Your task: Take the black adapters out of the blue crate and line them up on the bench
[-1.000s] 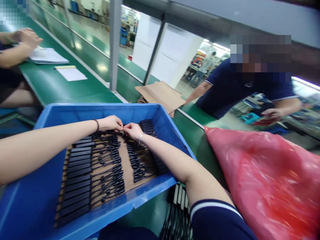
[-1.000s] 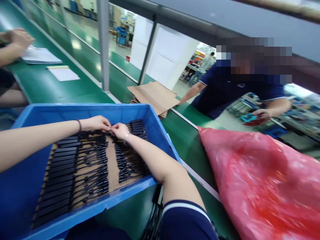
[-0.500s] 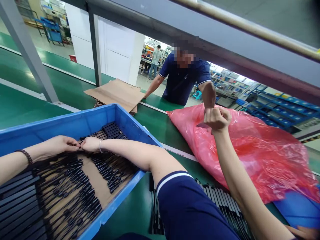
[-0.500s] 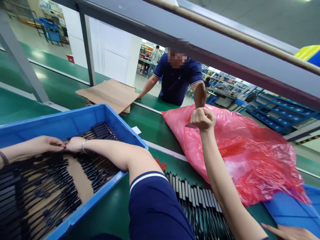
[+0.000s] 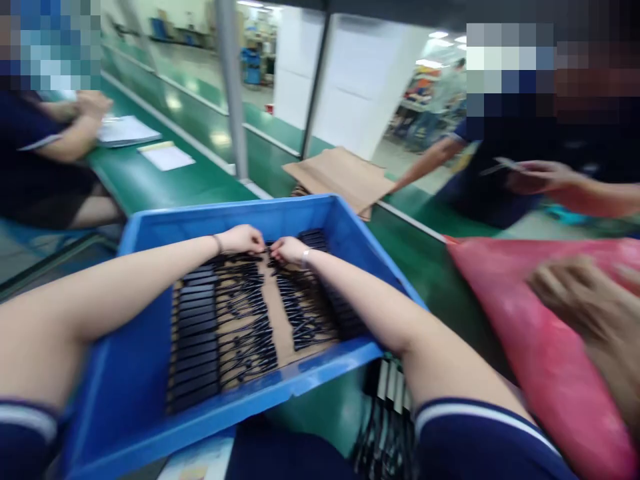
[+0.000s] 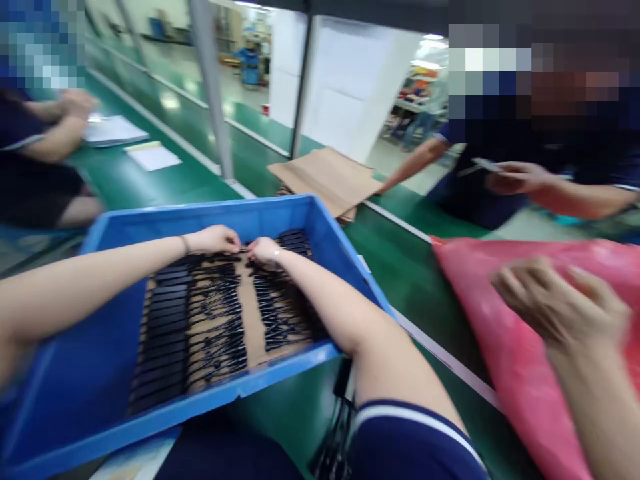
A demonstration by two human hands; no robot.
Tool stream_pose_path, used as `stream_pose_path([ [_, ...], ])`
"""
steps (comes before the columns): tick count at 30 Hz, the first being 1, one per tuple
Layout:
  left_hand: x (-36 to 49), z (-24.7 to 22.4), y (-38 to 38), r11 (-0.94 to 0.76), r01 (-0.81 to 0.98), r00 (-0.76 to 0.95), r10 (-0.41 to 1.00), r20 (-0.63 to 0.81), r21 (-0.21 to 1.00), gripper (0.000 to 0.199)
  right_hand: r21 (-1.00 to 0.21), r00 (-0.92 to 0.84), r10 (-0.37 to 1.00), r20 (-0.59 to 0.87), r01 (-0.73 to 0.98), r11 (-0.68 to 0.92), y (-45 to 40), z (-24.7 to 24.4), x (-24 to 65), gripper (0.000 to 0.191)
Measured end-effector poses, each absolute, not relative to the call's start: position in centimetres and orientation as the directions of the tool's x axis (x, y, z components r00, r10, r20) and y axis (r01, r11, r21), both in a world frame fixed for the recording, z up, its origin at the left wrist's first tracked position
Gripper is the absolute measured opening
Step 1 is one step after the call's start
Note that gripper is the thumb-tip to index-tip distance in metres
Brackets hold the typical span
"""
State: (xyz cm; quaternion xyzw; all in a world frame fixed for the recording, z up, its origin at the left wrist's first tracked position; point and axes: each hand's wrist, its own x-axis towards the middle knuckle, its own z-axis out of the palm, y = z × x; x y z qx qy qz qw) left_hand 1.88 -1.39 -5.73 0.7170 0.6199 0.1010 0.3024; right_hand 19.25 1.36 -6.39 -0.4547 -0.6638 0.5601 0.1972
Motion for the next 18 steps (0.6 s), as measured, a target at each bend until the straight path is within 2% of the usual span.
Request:
stream_pose_path([
  [3,1.7,-5.8,-1.1,-0.037,0.883,0.154,0.964,-0.215,0.467,0.027,-0.901,-0.553,0.766,-0.328,0.427,-0.077,2.6,-7.7,18.5,0.013],
  [6,1.8,-5.9,-1.2,-0.057,0.917,0.144,0.970,-0.194,0.394,0.037,-0.896,-0.571,0.747,-0.340,0.438,-0.073,3.3,-8.2,18.4,0.012],
  [12,2.0,-7.0,-1.8,-0.194,0.957,0.232,0.959,-0.165,0.216,0.015,-0.911,-0.572,0.756,-0.318,0.406,-0.075,3.2,-7.7,18.9,0.021],
  [15,2.0,-7.4,-1.8,-0.192,0.972,0.216,0.957,-0.193,0.134,0.017,-0.919,-0.585,0.749,-0.311,0.385,-0.081,3.0,-7.6,18.8,0.015],
  [18,2.2,-7.4,-2.0,-0.182,0.976,0.204,0.954,-0.218,0.116,0.018,-0.921,-0.592,0.743,-0.312,0.381,-0.084,2.7,-7.7,18.8,0.010],
])
